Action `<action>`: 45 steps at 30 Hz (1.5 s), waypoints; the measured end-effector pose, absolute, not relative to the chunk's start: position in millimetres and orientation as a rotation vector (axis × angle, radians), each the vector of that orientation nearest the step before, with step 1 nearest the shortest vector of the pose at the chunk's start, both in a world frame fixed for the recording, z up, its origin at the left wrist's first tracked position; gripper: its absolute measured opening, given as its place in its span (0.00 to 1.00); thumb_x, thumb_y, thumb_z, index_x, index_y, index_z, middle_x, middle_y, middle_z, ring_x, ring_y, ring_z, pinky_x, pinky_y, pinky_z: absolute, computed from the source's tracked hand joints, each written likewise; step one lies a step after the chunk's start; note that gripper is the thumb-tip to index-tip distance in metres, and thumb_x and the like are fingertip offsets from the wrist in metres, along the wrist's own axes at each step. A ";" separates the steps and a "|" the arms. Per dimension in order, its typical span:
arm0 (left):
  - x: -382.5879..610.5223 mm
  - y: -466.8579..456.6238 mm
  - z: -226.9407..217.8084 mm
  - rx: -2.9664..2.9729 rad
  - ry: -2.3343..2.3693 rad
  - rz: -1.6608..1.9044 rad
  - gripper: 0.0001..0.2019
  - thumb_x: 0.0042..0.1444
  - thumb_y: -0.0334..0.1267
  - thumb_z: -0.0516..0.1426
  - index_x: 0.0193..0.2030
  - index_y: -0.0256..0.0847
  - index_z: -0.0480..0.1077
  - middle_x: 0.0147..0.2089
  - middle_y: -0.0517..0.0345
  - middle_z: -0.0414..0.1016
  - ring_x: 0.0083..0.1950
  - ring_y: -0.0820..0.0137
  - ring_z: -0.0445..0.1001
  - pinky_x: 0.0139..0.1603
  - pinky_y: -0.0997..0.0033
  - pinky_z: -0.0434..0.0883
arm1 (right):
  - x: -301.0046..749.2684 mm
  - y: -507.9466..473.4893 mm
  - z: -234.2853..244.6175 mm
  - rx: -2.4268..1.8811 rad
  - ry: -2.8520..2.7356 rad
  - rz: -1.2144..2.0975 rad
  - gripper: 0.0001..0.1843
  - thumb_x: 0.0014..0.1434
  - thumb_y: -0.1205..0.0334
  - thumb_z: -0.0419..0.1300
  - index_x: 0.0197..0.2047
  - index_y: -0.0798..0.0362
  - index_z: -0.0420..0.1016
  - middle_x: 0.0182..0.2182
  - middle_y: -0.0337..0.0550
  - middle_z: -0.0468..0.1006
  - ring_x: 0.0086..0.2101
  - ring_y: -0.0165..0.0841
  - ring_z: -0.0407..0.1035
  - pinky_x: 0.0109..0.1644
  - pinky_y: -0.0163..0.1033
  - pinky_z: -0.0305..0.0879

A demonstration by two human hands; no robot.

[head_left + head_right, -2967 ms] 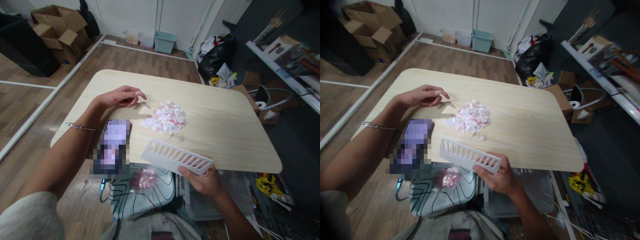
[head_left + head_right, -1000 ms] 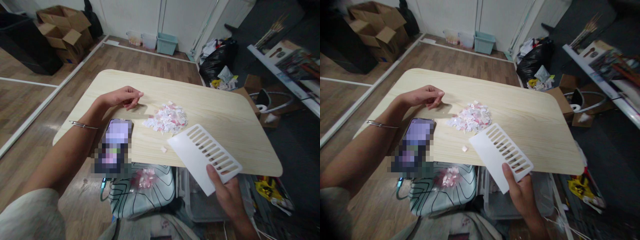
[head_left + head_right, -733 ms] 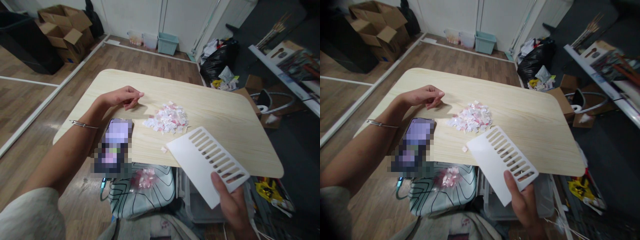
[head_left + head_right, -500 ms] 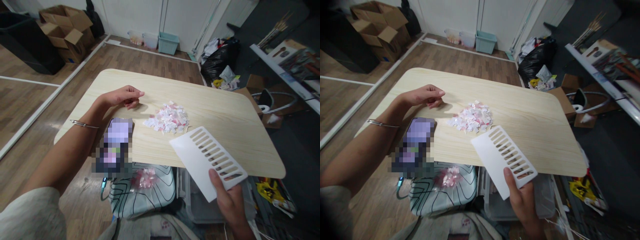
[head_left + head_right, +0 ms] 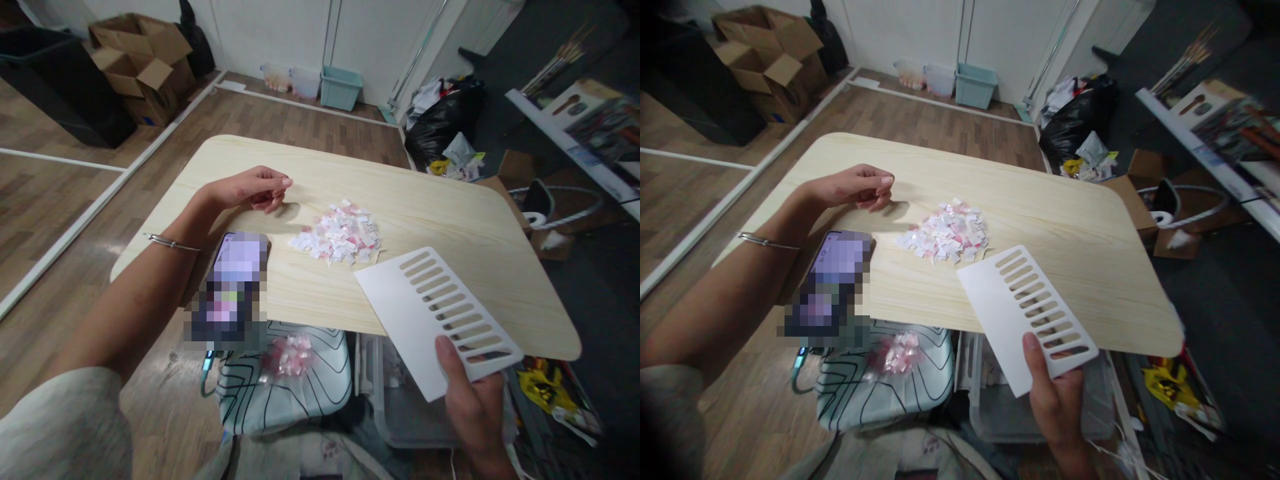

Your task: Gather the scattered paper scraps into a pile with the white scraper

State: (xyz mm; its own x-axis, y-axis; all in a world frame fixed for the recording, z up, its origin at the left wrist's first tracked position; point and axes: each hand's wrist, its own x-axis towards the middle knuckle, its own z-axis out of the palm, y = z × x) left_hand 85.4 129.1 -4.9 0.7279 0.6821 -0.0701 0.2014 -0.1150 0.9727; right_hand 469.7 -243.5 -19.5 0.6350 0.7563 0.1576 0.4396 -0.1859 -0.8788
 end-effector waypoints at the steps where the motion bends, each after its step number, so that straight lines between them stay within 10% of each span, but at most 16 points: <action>1: 85.9 128.8 -4.2 1.664 0.721 0.483 0.35 0.72 0.71 0.74 0.30 0.44 0.72 0.25 0.55 0.75 0.22 0.75 0.64 0.27 0.68 0.54 | 468.5 -241.5 -17.9 -1.814 -0.930 0.365 0.33 0.64 0.33 0.82 0.57 0.51 0.94 0.58 0.60 0.96 0.61 0.58 0.88 0.72 0.60 0.82; 16: 85.9 123.4 -1.5 1.651 0.723 0.672 0.29 0.70 0.65 0.76 0.35 0.41 0.77 0.24 0.55 0.78 0.21 0.74 0.64 0.23 0.74 0.57 | 467.6 -229.2 -16.6 -1.760 -1.006 0.243 0.28 0.60 0.34 0.79 0.46 0.51 0.95 0.51 0.61 0.98 0.54 0.58 0.93 0.58 0.54 0.91; 23: 48.4 71.9 9.4 1.839 0.985 0.702 0.32 0.59 0.70 0.79 0.37 0.38 0.86 0.35 0.47 0.86 0.38 0.59 0.81 0.44 0.59 0.77 | 461.6 -227.1 -16.9 -1.656 -1.150 0.441 0.28 0.59 0.26 0.77 0.29 0.43 0.87 0.31 0.55 0.92 0.44 0.61 0.93 0.55 0.54 0.92; 37: 48.2 3.0 -8.6 1.838 1.195 1.032 0.38 0.48 0.81 0.76 0.34 0.42 0.91 0.42 0.41 0.89 0.50 0.45 0.83 0.57 0.54 0.79 | 446.2 -218.8 -22.8 -1.592 -1.166 0.472 0.35 0.65 0.24 0.65 0.34 0.49 0.91 0.35 0.61 0.95 0.42 0.60 0.93 0.45 0.51 0.85; 45: 48.2 -0.9 -8.3 1.829 1.206 1.062 0.42 0.46 0.88 0.74 0.29 0.43 0.88 0.36 0.42 0.87 0.40 0.50 0.80 0.43 0.55 0.76 | 443.9 -222.5 -24.7 -1.548 -1.165 0.465 0.35 0.69 0.24 0.65 0.28 0.47 0.85 0.31 0.58 0.92 0.38 0.56 0.90 0.42 0.48 0.83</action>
